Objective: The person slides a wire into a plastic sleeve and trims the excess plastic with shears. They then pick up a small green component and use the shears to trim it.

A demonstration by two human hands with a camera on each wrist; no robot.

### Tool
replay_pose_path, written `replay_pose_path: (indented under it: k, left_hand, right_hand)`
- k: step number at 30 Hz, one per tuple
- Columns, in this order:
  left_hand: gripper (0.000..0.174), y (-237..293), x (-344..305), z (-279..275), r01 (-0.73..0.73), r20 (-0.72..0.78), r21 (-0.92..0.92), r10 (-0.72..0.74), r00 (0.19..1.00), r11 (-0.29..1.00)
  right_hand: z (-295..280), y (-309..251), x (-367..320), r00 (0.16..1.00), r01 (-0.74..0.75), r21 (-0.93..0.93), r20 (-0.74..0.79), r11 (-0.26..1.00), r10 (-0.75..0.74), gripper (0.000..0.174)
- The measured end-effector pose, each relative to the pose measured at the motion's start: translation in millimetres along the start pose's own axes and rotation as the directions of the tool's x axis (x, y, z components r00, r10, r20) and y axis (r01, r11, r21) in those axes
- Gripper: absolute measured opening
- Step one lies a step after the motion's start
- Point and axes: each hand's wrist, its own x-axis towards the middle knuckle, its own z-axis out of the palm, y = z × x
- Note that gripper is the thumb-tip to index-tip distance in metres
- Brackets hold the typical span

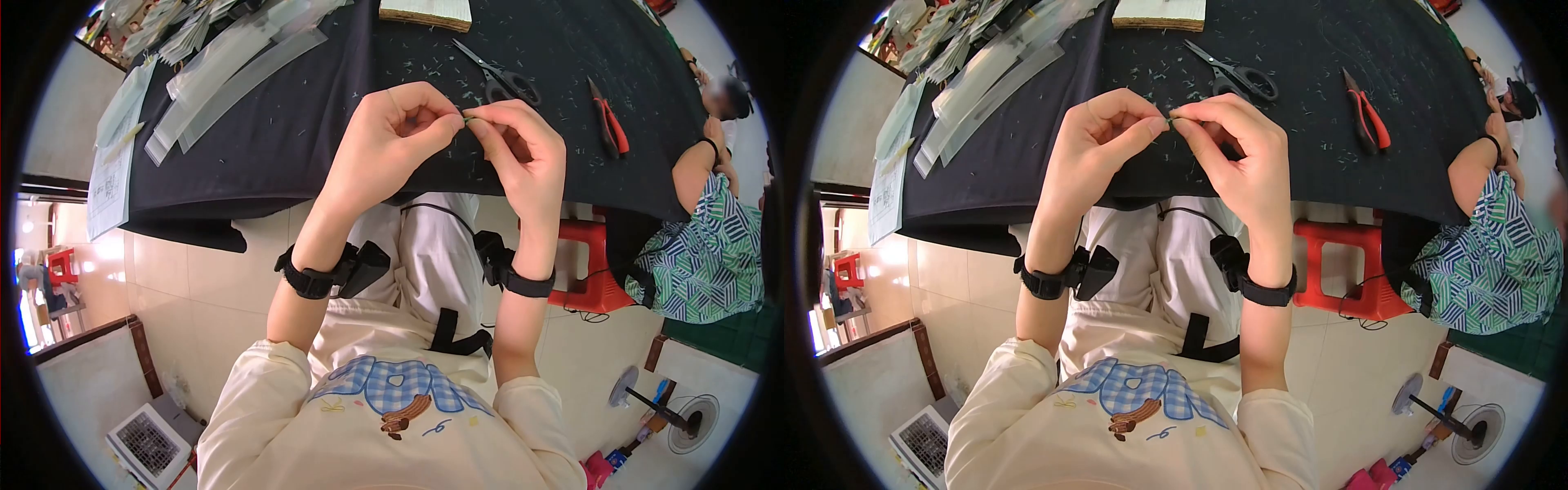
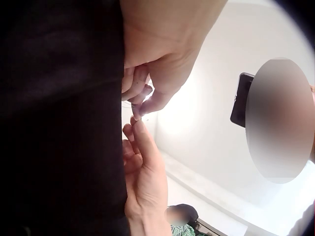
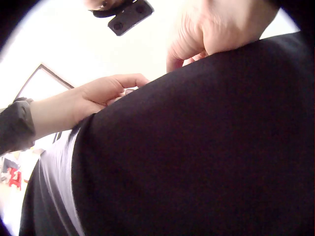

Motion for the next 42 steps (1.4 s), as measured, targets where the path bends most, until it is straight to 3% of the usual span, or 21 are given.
replay_pose_path:
  k: [5,10,20,28,35,42]
  left_hand:
    - [0.006,-2.4,-0.2,3.9,-0.043,-0.084,0.081,0.05,0.995,0.996]
    - [0.006,-1.2,-1.9,9.2,-0.083,-0.133,0.156,0.104,0.986,0.984]
    - [0.006,-3.3,-0.8,9.4,-0.084,-0.115,0.169,0.104,0.988,0.982]
    - [0.005,-4.2,-2.5,14.3,-0.085,-0.148,0.23,0.121,0.982,0.969]
    - [0.006,-4.6,-1.9,17.6,-0.132,-0.201,0.318,0.202,0.959,0.939]
    - [0.006,-6.6,-2.3,16.7,-0.149,-0.215,0.288,0.215,0.953,0.946]
  right_hand:
    - [2.7,-2.2,0.3,0.998,-0.056,0.043,-0.028,0.997,0.058,0.019]
    - [6.2,3.2,1.0,0.996,0.071,-0.069,-0.054,0.995,-0.075,0.019]
    - [8.4,0.0,-2.4,0.994,0.048,-0.171,-0.093,0.984,-0.065,0.014]
    - [13.0,2.6,-3.9,0.975,0.17,-0.306,-0.083,0.937,-0.204,0.016]
    - [10.5,1.5,-5.5,0.988,0.119,-0.259,-0.068,0.958,-0.141,0.015]
    - [9.1,-0.3,-4.0,0.993,0.001,-0.032,-0.12,0.999,-0.005,0.01]
